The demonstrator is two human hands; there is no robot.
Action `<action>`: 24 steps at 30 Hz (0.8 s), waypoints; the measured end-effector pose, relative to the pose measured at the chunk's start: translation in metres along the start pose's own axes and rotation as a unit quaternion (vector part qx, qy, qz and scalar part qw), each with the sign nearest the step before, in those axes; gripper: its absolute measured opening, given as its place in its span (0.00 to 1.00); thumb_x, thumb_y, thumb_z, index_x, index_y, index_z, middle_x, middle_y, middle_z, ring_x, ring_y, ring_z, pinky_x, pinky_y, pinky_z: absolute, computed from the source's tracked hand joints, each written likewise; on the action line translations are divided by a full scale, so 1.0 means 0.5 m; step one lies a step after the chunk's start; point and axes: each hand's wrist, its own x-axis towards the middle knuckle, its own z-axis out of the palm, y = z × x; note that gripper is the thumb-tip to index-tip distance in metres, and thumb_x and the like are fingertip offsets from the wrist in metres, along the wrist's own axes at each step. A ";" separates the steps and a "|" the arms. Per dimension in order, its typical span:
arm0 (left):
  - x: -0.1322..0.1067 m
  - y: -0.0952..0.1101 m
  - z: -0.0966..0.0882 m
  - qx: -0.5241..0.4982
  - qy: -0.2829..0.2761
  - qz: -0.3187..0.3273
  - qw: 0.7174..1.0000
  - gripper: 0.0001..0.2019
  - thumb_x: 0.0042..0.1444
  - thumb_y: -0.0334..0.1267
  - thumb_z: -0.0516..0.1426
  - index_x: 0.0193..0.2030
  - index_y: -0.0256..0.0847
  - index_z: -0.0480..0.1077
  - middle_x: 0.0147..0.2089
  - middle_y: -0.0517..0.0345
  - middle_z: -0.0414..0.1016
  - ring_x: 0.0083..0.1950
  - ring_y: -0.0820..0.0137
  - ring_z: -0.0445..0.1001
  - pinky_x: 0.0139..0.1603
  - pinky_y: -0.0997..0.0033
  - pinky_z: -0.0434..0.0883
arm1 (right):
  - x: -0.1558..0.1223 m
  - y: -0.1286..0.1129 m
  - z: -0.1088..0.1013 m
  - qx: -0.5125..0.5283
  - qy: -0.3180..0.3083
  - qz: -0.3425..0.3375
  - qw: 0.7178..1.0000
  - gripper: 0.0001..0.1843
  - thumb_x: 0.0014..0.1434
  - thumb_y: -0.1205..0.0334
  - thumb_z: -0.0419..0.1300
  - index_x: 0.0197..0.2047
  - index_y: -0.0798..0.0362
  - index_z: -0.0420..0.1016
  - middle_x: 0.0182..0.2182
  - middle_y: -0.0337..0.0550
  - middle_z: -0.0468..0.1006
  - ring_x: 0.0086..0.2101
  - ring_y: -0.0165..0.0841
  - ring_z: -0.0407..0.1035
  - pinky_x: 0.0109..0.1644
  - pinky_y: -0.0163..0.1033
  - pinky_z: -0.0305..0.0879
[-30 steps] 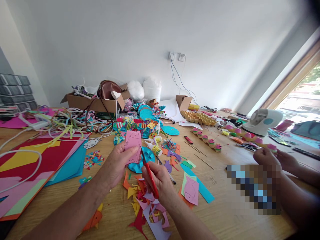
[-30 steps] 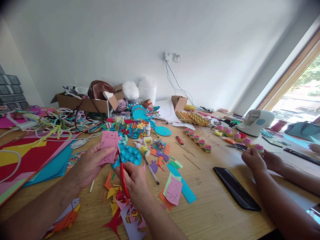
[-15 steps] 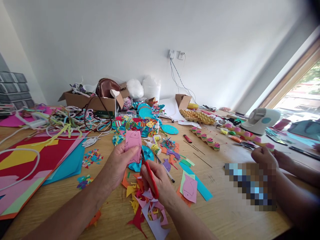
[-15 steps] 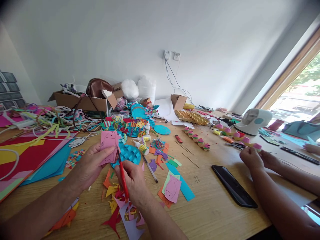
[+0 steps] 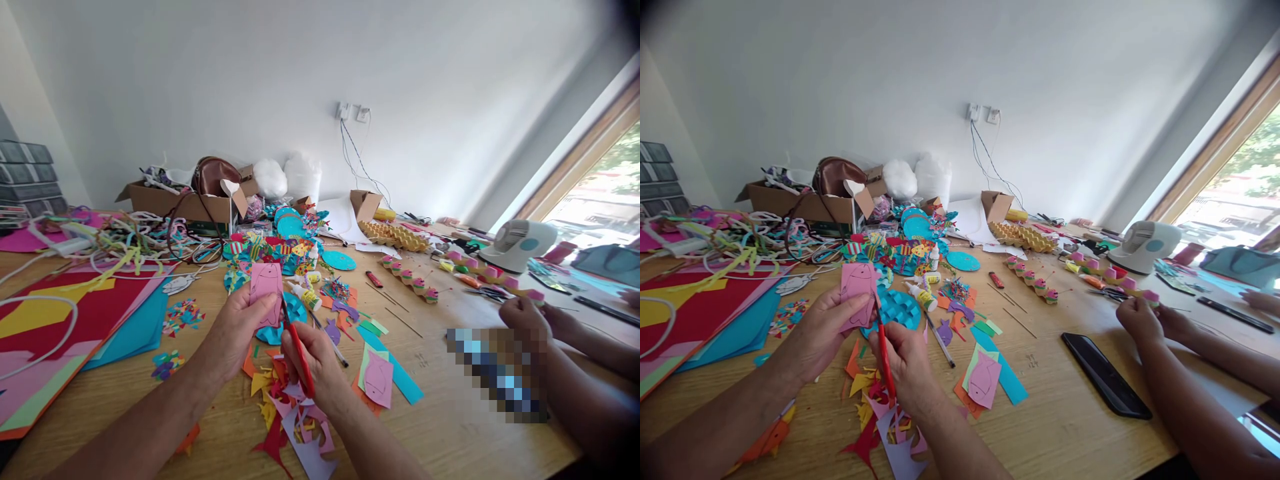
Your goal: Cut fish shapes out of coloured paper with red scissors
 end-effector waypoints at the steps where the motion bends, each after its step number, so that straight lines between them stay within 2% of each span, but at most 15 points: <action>1: 0.000 0.002 0.001 0.002 0.000 -0.001 1.000 0.05 0.43 0.37 0.63 0.27 0.38 0.75 0.24 0.63 0.76 0.26 0.71 0.71 0.30 0.74 0.67 | 0.000 0.002 0.000 -0.003 0.000 -0.001 1.000 0.24 0.58 0.44 0.52 0.20 0.50 0.54 0.12 0.30 0.56 0.16 0.24 0.50 0.19 0.31 0.45; 14: -0.002 0.005 -0.006 0.007 -0.023 0.000 1.000 0.05 0.45 0.37 0.62 0.28 0.39 0.75 0.24 0.62 0.76 0.26 0.72 0.71 0.31 0.74 0.68 | -0.001 -0.002 -0.001 0.007 -0.003 -0.002 1.000 0.25 0.58 0.42 0.53 0.19 0.50 0.54 0.13 0.30 0.55 0.15 0.24 0.49 0.19 0.31 0.46; 24: 0.006 0.008 -0.013 0.006 -0.020 -0.024 1.000 0.10 0.40 0.38 0.65 0.29 0.37 0.75 0.24 0.62 0.76 0.26 0.73 0.70 0.29 0.75 0.67 | 0.002 0.003 -0.005 -0.035 0.003 -0.014 0.999 0.25 0.58 0.42 0.52 0.19 0.50 0.55 0.13 0.31 0.55 0.16 0.25 0.49 0.19 0.32 0.44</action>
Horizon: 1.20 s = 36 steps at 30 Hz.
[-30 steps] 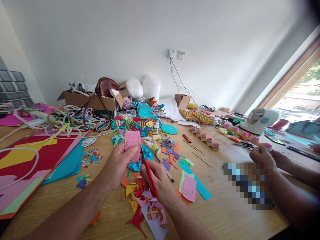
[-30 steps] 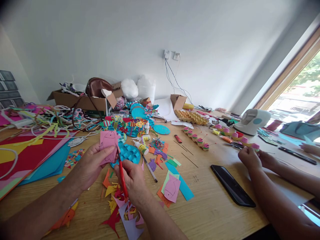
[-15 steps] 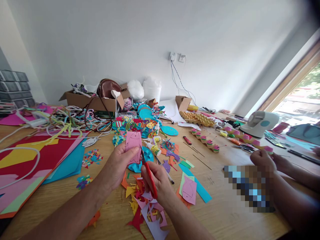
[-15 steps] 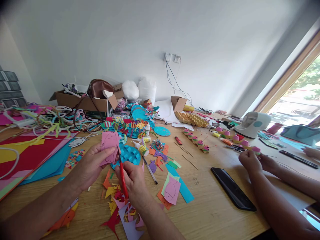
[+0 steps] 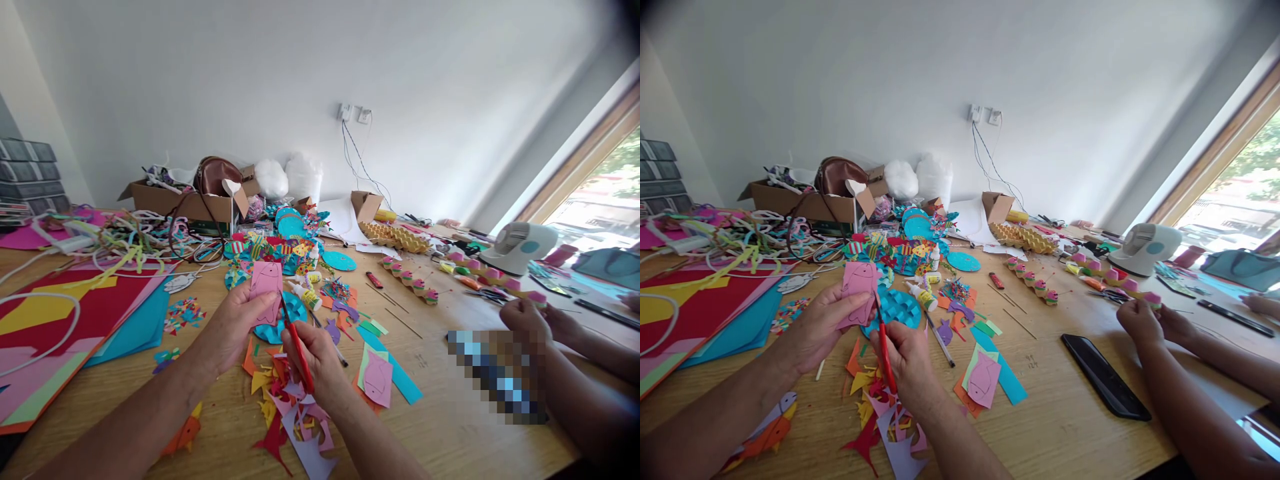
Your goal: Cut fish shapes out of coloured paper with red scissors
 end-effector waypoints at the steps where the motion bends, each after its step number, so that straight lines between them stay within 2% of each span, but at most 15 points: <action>1: 0.000 -0.001 0.000 -0.002 0.000 0.003 1.000 0.10 0.40 0.38 0.65 0.31 0.37 0.75 0.25 0.62 0.77 0.27 0.73 0.70 0.29 0.75 0.67 | 0.001 0.002 0.000 -0.003 0.001 -0.001 1.000 0.25 0.58 0.42 0.52 0.19 0.50 0.55 0.13 0.31 0.55 0.16 0.25 0.49 0.19 0.32 0.44; 4: 0.000 -0.003 0.000 -0.010 0.004 0.014 1.000 0.13 0.41 0.39 0.66 0.34 0.37 0.75 0.27 0.62 0.78 0.28 0.73 0.71 0.30 0.76 0.67 | 0.003 0.004 0.002 -0.013 0.005 0.002 1.000 0.25 0.57 0.42 0.52 0.19 0.50 0.54 0.13 0.31 0.55 0.16 0.25 0.49 0.19 0.32 0.44; 8: 0.001 -0.003 0.001 -0.012 0.011 0.012 1.000 0.14 0.39 0.39 0.66 0.34 0.36 0.75 0.27 0.62 0.78 0.29 0.73 0.71 0.30 0.77 0.67 | 0.004 0.002 0.002 -0.027 0.009 0.004 1.000 0.24 0.57 0.43 0.52 0.19 0.50 0.55 0.13 0.31 0.55 0.16 0.25 0.50 0.19 0.32 0.44; 19: 0.005 -0.003 -0.009 0.012 -0.020 -0.008 1.000 0.15 0.39 0.41 0.67 0.35 0.37 0.76 0.28 0.62 0.79 0.30 0.72 0.72 0.33 0.75 0.69 | 0.002 0.004 0.000 -0.024 0.008 -0.005 1.000 0.24 0.58 0.44 0.51 0.19 0.50 0.55 0.13 0.31 0.55 0.17 0.25 0.50 0.20 0.32 0.45; 24: 0.010 0.002 -0.016 0.002 -0.040 -0.045 0.998 0.16 0.38 0.41 0.68 0.35 0.38 0.75 0.27 0.62 0.78 0.29 0.71 0.72 0.33 0.73 0.69 | 0.002 0.008 -0.002 -0.035 0.007 -0.017 0.999 0.23 0.59 0.46 0.51 0.19 0.50 0.55 0.14 0.31 0.54 0.17 0.25 0.49 0.21 0.32 0.44; 36: 0.015 0.006 -0.030 0.025 -0.083 -0.062 0.994 0.13 0.41 0.40 0.66 0.34 0.39 0.74 0.28 0.62 0.77 0.29 0.72 0.70 0.35 0.71 0.68 | 0.003 0.008 -0.003 -0.058 0.007 -0.018 0.998 0.20 0.58 0.49 0.51 0.20 0.50 0.56 0.14 0.32 0.55 0.18 0.26 0.51 0.22 0.33 0.45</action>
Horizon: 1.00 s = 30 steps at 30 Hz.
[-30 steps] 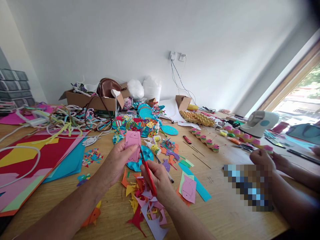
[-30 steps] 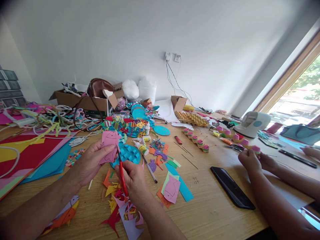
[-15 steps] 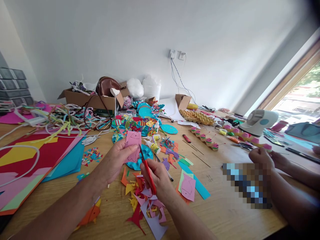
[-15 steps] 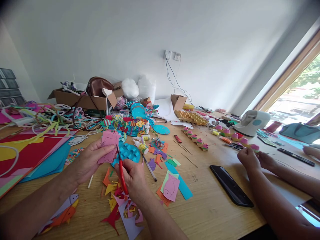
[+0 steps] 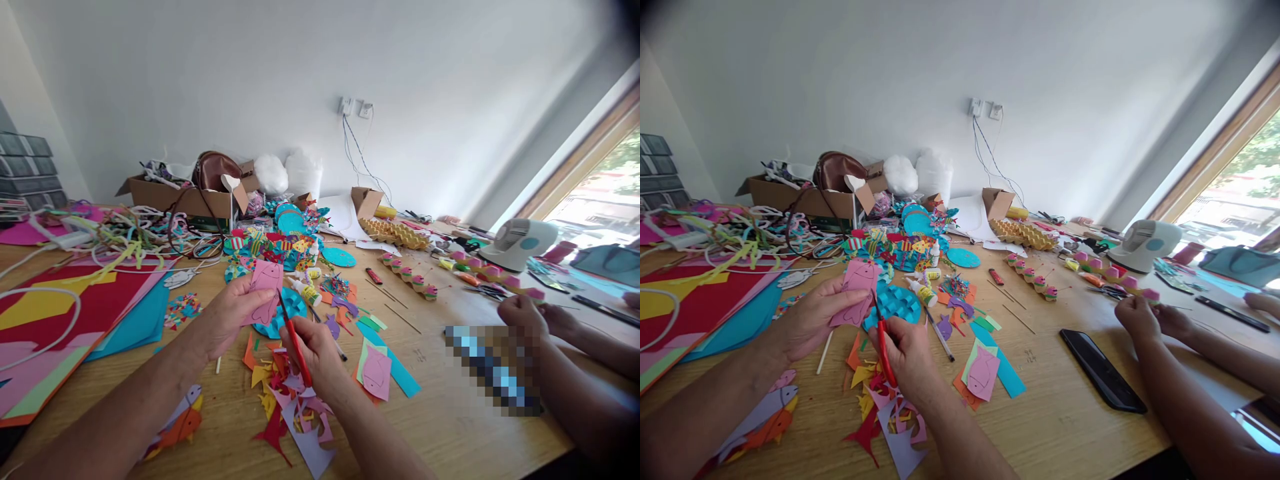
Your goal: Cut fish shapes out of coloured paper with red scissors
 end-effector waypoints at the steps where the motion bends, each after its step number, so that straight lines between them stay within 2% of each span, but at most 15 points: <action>1: 0.000 0.001 -0.002 0.002 -0.002 -0.003 1.000 0.12 0.41 0.40 0.66 0.34 0.39 0.74 0.28 0.62 0.76 0.29 0.72 0.70 0.35 0.71 0.68 | 0.000 -0.001 0.000 -0.003 -0.001 0.001 1.000 0.20 0.57 0.49 0.51 0.20 0.50 0.56 0.14 0.32 0.55 0.18 0.26 0.51 0.22 0.33 0.45; 8: 0.002 0.008 -0.011 0.028 0.001 -0.027 0.999 0.12 0.40 0.42 0.66 0.30 0.39 0.72 0.26 0.63 0.74 0.29 0.72 0.70 0.34 0.73 0.67 | -0.001 -0.005 -0.001 -0.017 -0.008 0.007 1.000 0.19 0.57 0.50 0.50 0.20 0.50 0.55 0.13 0.31 0.55 0.17 0.26 0.50 0.21 0.33 0.44; 16: -0.001 0.019 -0.007 0.020 0.009 -0.028 0.999 0.11 0.39 0.39 0.66 0.30 0.39 0.74 0.25 0.61 0.75 0.27 0.71 0.71 0.31 0.72 0.66 | -0.001 -0.001 -0.001 0.006 -0.010 0.009 1.000 0.22 0.58 0.48 0.54 0.19 0.50 0.56 0.13 0.32 0.56 0.17 0.26 0.50 0.20 0.32 0.44; 22: -0.001 0.014 -0.011 0.010 -0.003 -0.025 1.000 0.10 0.41 0.39 0.66 0.30 0.39 0.76 0.27 0.59 0.77 0.28 0.70 0.72 0.33 0.71 0.68 | -0.002 -0.001 -0.001 0.006 -0.012 0.015 1.000 0.21 0.58 0.48 0.53 0.19 0.50 0.57 0.13 0.32 0.56 0.17 0.26 0.51 0.20 0.32 0.45; 30: 0.000 0.017 -0.004 0.006 -0.003 -0.036 0.999 0.10 0.40 0.40 0.67 0.30 0.38 0.77 0.27 0.58 0.78 0.29 0.70 0.73 0.34 0.72 0.68 | -0.001 -0.001 -0.002 0.020 -0.015 0.015 1.000 0.21 0.58 0.49 0.53 0.19 0.50 0.56 0.14 0.31 0.55 0.17 0.26 0.50 0.21 0.32 0.44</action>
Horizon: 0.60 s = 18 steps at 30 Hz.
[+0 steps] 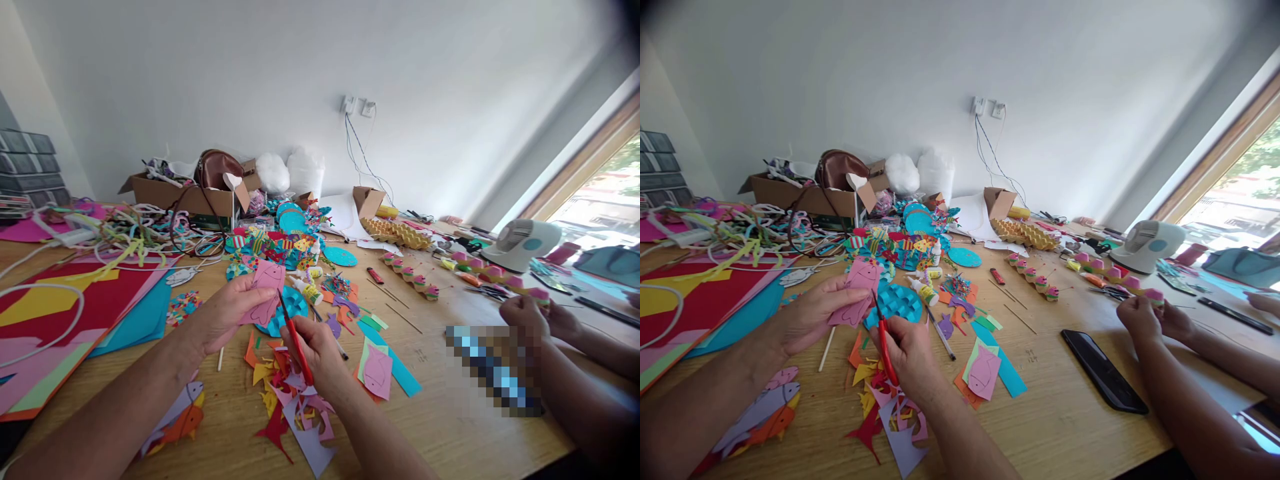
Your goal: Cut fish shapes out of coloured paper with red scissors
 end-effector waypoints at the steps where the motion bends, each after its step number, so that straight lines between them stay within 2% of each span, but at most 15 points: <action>1: 0.000 0.000 0.000 0.000 0.001 0.000 1.000 0.10 0.39 0.40 0.67 0.29 0.38 0.76 0.27 0.58 0.78 0.29 0.70 0.73 0.33 0.72 0.68 | 0.000 0.000 0.000 -0.001 -0.001 -0.001 1.000 0.21 0.58 0.49 0.53 0.19 0.50 0.56 0.14 0.31 0.55 0.17 0.26 0.50 0.21 0.32 0.44; 7: -0.002 -0.002 -0.002 0.004 0.000 -0.001 1.000 0.10 0.40 0.40 0.67 0.29 0.38 0.76 0.26 0.58 0.78 0.29 0.70 0.73 0.33 0.72 0.68 | -0.001 0.001 0.000 -0.008 0.002 0.003 1.000 0.22 0.58 0.47 0.54 0.19 0.50 0.56 0.13 0.31 0.55 0.17 0.26 0.50 0.21 0.32 0.44; 11: 0.000 -0.002 -0.006 0.019 0.014 0.019 1.000 0.11 0.42 0.42 0.66 0.31 0.38 0.76 0.28 0.58 0.78 0.30 0.68 0.74 0.33 0.71 0.68 | -0.001 0.003 0.002 -0.018 0.004 0.003 1.000 0.20 0.58 0.51 0.53 0.19 0.50 0.57 0.13 0.31 0.56 0.17 0.26 0.51 0.20 0.32 0.44; 14: 0.002 0.000 -0.007 0.020 0.035 0.026 0.999 0.11 0.41 0.41 0.66 0.31 0.39 0.75 0.26 0.60 0.76 0.26 0.70 0.71 0.28 0.73 0.66 | -0.001 0.003 0.002 -0.013 -0.004 0.005 1.000 0.20 0.58 0.52 0.53 0.19 0.51 0.57 0.13 0.31 0.57 0.17 0.26 0.52 0.20 0.32 0.45; 18: 0.002 0.000 -0.002 -0.004 0.041 0.021 0.999 0.10 0.39 0.39 0.66 0.30 0.39 0.74 0.24 0.62 0.75 0.22 0.74 0.68 0.24 0.76 0.64 | -0.003 -0.003 0.005 0.040 -0.014 0.014 0.999 0.23 0.58 0.47 0.55 0.18 0.51 0.56 0.13 0.31 0.58 0.16 0.24 0.52 0.20 0.31 0.47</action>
